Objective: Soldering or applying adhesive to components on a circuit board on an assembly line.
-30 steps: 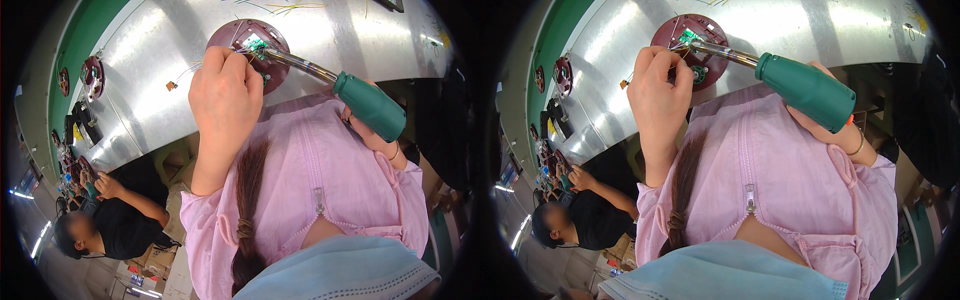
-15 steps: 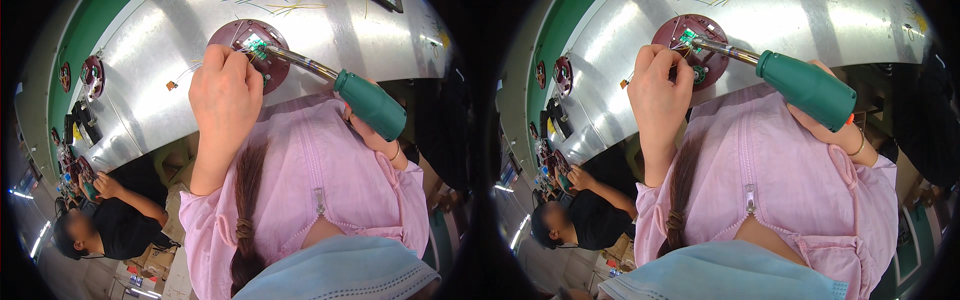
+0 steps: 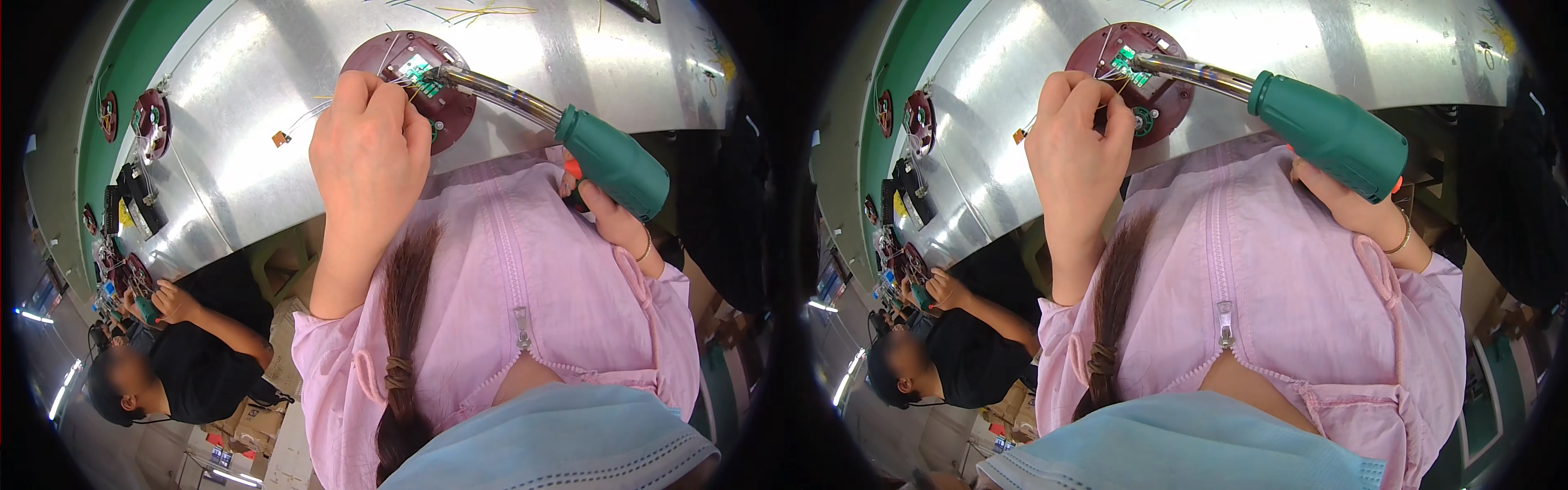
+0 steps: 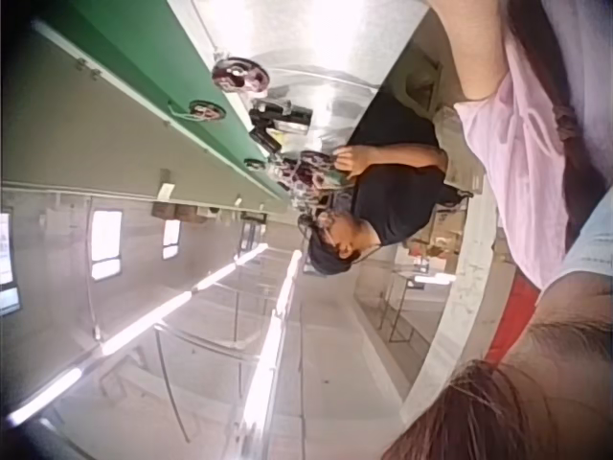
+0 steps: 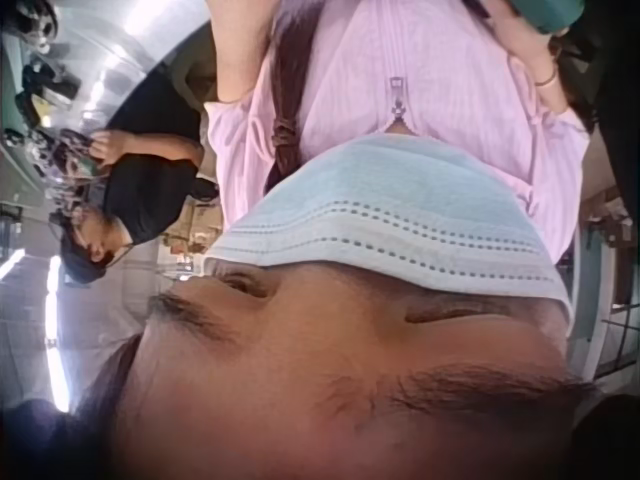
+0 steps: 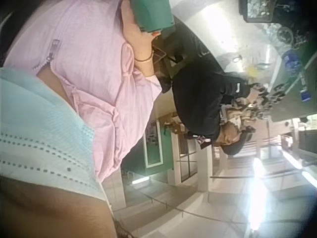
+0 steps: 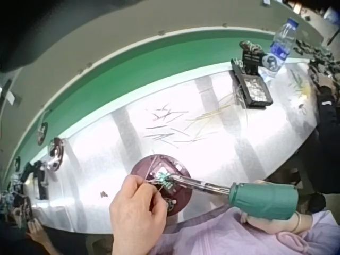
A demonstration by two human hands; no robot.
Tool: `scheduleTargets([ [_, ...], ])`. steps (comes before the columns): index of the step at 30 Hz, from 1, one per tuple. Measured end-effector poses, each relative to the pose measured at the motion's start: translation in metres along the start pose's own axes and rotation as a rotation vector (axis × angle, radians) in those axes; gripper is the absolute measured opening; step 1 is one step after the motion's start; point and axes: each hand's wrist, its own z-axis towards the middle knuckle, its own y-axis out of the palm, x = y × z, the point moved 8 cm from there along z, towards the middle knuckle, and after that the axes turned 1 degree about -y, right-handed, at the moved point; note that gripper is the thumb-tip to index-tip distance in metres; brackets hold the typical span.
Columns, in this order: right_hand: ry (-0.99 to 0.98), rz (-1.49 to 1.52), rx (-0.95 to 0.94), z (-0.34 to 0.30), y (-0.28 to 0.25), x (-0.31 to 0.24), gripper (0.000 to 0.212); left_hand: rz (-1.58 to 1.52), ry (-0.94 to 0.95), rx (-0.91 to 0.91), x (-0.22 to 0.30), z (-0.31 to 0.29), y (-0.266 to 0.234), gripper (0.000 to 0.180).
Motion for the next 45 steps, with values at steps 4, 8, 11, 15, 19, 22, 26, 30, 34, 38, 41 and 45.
scheduleTargets([
  [4, -0.036, 0.006, -0.002, 0.0, -0.001, 0.0, 0.017, -0.001, 0.003, -0.001, 0.0, 0.0, 0.0, 0.005],
  [8, -0.078, 0.302, 0.071, 0.009, 0.002, -0.012, 0.022, -0.011, 0.011, 0.012, -0.002, -0.001, -0.003, 0.005],
  [11, -0.128, 0.49, -0.052, 0.023, -0.001, -0.014, 0.031, -0.084, 0.096, 0.072, 0.0, -0.002, -0.012, 0.006],
  [15, -0.081, 0.525, 0.145, 0.034, -0.01, -0.016, 0.043, -0.007, 0.084, 0.15, -0.005, 0.011, -0.033, 0.007],
  [19, -0.049, 0.668, 0.152, 0.041, -0.008, -0.014, 0.041, -0.03, 0.207, 0.068, -0.01, 0.041, -0.017, 0.006],
  [22, -0.044, 0.684, 0.165, 0.041, -0.008, -0.013, 0.04, -0.089, 0.145, -0.094, -0.021, 0.06, 0.002, 0.013],
  [26, -0.076, 0.775, 0.145, 0.041, -0.008, -0.012, 0.035, -0.123, 0.077, -0.239, -0.034, 0.077, 0.027, 0.014],
  [30, -0.07, 0.789, 0.147, 0.043, -0.009, -0.012, 0.034, -0.038, 0.12, -0.263, -0.033, 0.079, 0.029, 0.015],
  [34, -0.069, 0.782, 0.147, 0.045, -0.009, -0.011, 0.034, -0.006, 0.21, -0.162, -0.023, 0.075, 0.015, 0.015],
  [38, -0.062, 0.817, 0.131, 0.045, -0.009, -0.011, 0.035, -0.405, 0.039, -0.035, -0.033, 0.058, -0.002, 0.008],
  [41, -0.052, 0.857, 0.117, 0.046, -0.008, -0.01, 0.036, -0.466, 0.002, -0.028, -0.028, 0.035, -0.005, 0.006],
  [45, -0.031, 0.836, 0.141, 0.047, -0.001, -0.013, 0.037, -0.551, -0.011, 0.068, -0.027, 0.018, -0.006, 0.011],
])
